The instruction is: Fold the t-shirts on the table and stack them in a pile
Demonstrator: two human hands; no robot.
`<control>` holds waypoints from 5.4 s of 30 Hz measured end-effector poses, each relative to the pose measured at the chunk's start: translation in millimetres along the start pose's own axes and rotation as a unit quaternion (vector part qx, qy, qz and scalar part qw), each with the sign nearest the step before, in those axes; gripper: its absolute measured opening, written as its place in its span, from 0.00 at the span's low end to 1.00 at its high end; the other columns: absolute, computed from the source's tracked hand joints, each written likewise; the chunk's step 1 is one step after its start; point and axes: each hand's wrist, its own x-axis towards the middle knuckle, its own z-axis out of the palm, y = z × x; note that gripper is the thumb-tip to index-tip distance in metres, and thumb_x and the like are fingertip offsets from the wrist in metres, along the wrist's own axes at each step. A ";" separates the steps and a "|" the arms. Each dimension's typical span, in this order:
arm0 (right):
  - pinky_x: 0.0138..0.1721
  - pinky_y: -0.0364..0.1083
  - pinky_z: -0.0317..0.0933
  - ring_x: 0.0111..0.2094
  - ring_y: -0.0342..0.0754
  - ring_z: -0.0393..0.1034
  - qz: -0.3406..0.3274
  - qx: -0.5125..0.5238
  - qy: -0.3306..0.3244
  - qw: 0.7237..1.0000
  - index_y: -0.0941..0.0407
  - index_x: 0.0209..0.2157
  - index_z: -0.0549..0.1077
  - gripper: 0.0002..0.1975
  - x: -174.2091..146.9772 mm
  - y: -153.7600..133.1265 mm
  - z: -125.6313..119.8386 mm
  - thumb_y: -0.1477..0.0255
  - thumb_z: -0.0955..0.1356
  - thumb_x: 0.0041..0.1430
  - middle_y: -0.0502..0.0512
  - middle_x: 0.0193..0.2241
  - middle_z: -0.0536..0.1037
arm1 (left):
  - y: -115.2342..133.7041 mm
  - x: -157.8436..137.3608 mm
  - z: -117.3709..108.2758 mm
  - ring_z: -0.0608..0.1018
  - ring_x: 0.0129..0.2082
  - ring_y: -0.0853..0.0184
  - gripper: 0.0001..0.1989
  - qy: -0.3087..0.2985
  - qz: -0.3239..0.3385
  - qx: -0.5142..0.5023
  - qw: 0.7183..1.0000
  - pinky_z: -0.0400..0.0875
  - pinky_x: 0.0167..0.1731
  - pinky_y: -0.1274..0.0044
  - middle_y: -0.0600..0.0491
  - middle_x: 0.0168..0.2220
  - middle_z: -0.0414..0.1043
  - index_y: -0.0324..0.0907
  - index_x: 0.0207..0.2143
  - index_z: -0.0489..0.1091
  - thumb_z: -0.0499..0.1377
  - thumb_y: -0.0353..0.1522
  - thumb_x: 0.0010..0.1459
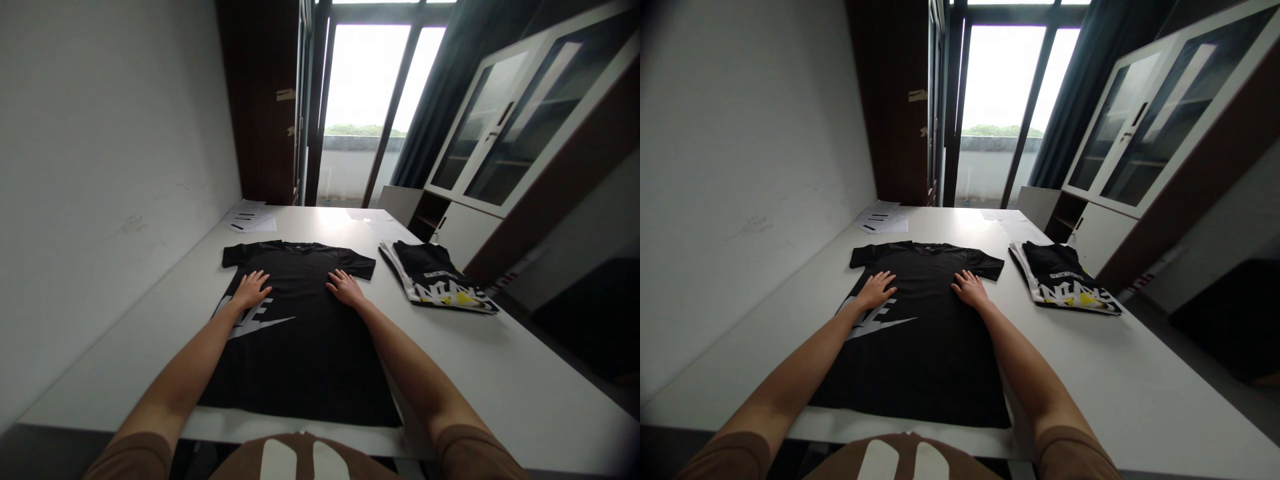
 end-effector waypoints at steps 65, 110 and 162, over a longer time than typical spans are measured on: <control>0.70 0.56 0.37 0.73 0.55 0.40 0.005 -0.003 -0.005 1.000 0.49 0.72 0.57 0.32 -0.4 -1.2 -1.3 0.50 0.57 0.73 0.57 0.72 0.50 | 2.9 -1.2 -3.3 0.51 0.73 0.52 0.33 -0.002 -0.004 -0.005 1.000 0.46 0.68 0.56 0.48 0.73 0.50 0.47 0.70 0.58 0.47 0.51 0.69; 0.70 0.56 0.38 0.73 0.56 0.42 -0.004 -0.003 0.009 1.000 0.51 0.71 0.59 0.32 0.0 0.4 0.8 0.51 0.58 0.73 0.57 0.72 0.52 | 0.8 -1.1 -1.2 0.51 0.73 0.51 0.33 0.002 0.000 -0.007 1.000 0.47 0.68 0.55 0.48 0.73 0.50 0.48 0.70 0.58 0.47 0.52 0.70; 0.70 0.56 0.38 0.73 0.56 0.41 0.005 -0.005 0.000 1.000 0.50 0.71 0.58 0.33 -1.3 -2.8 -2.2 0.49 0.57 0.73 0.56 0.72 0.51 | 4.6 -1.7 -0.9 0.50 0.73 0.51 0.33 0.033 -0.028 -0.010 0.999 0.46 0.68 0.55 0.45 0.74 0.45 0.46 0.71 0.55 0.50 0.49 0.69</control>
